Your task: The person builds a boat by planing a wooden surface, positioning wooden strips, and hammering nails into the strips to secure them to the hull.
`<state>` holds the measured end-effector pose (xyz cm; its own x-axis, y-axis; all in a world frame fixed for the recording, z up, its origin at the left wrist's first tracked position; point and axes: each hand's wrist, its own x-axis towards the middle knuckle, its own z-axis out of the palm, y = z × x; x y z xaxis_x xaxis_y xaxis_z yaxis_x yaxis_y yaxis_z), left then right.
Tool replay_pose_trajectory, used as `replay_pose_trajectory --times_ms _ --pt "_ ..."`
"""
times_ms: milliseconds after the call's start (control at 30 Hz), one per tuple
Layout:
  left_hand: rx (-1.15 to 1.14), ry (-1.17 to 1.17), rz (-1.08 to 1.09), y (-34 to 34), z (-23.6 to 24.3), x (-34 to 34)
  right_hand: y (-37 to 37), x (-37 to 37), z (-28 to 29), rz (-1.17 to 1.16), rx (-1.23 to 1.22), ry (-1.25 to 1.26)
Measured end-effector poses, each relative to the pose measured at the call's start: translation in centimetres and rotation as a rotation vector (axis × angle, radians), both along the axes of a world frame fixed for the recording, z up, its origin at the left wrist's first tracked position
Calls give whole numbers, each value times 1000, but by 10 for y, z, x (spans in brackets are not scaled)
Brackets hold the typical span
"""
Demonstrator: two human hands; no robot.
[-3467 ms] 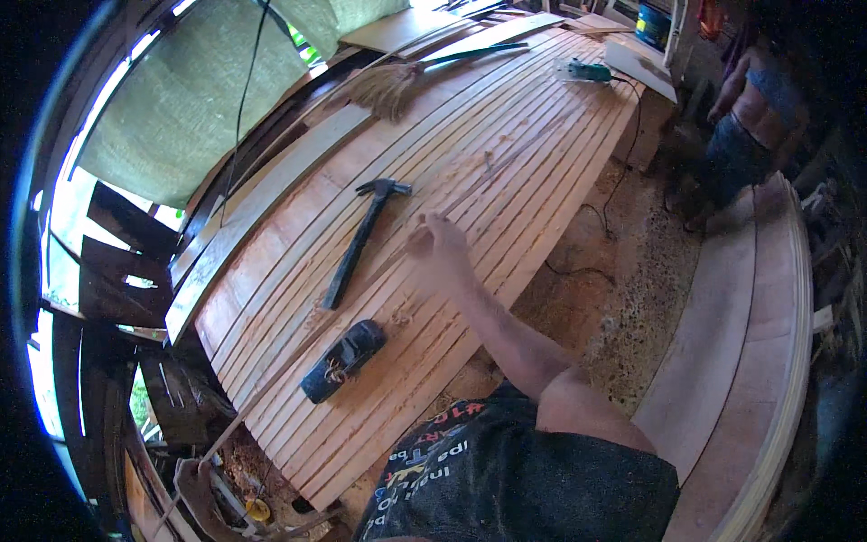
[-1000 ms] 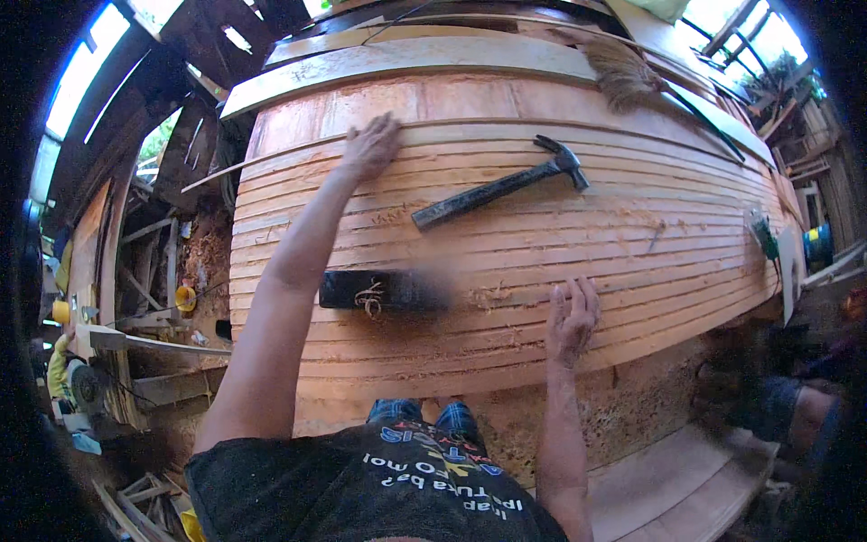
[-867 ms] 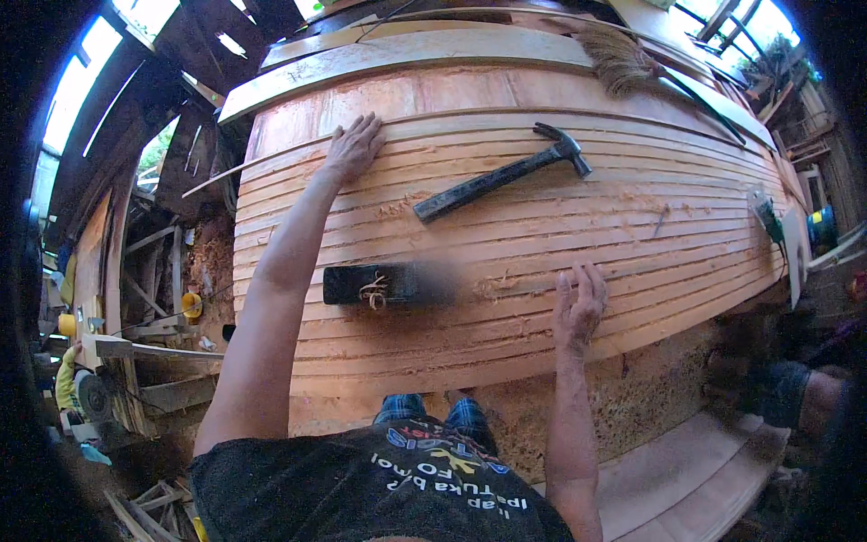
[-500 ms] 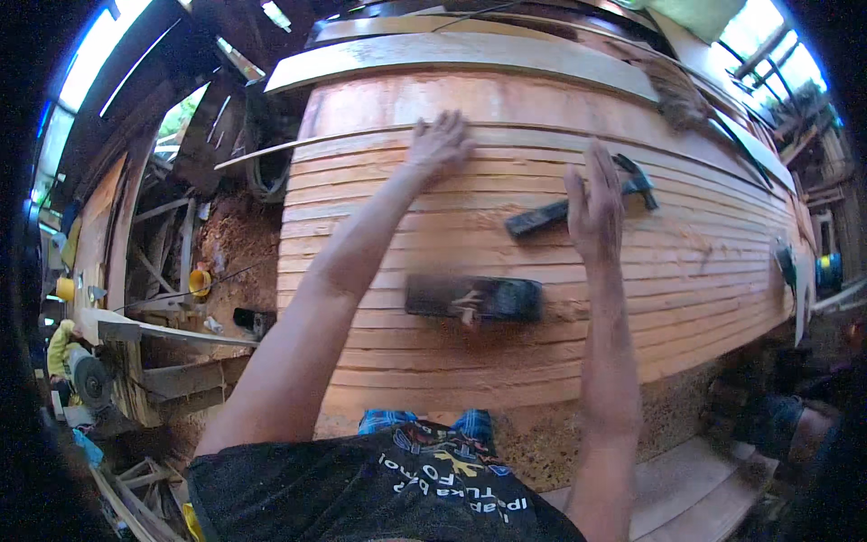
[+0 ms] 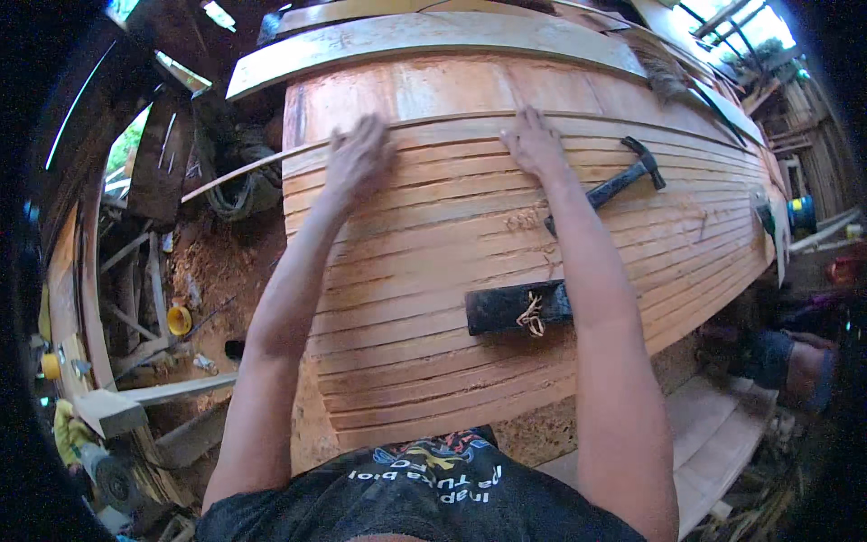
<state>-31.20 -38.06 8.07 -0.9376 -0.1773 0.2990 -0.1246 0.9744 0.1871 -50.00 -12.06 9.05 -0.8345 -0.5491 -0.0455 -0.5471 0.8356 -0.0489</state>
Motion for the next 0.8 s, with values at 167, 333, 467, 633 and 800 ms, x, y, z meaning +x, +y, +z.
replay_pose_trajectory --times_ms 167,333,467,633,800 --pt "-11 -39 49 -14 -1 24 8 3 -8 31 -139 83" --pt "34 -32 84 -24 12 33 52 19 18 -317 -210 310" --pt "16 24 33 -18 6 21 140 8 9 -569 -112 576" --pt "38 34 29 -9 6 14 197 -32 19 -850 -242 140" --pt "48 15 53 -17 4 23 163 -16 59 -542 -768 -57"
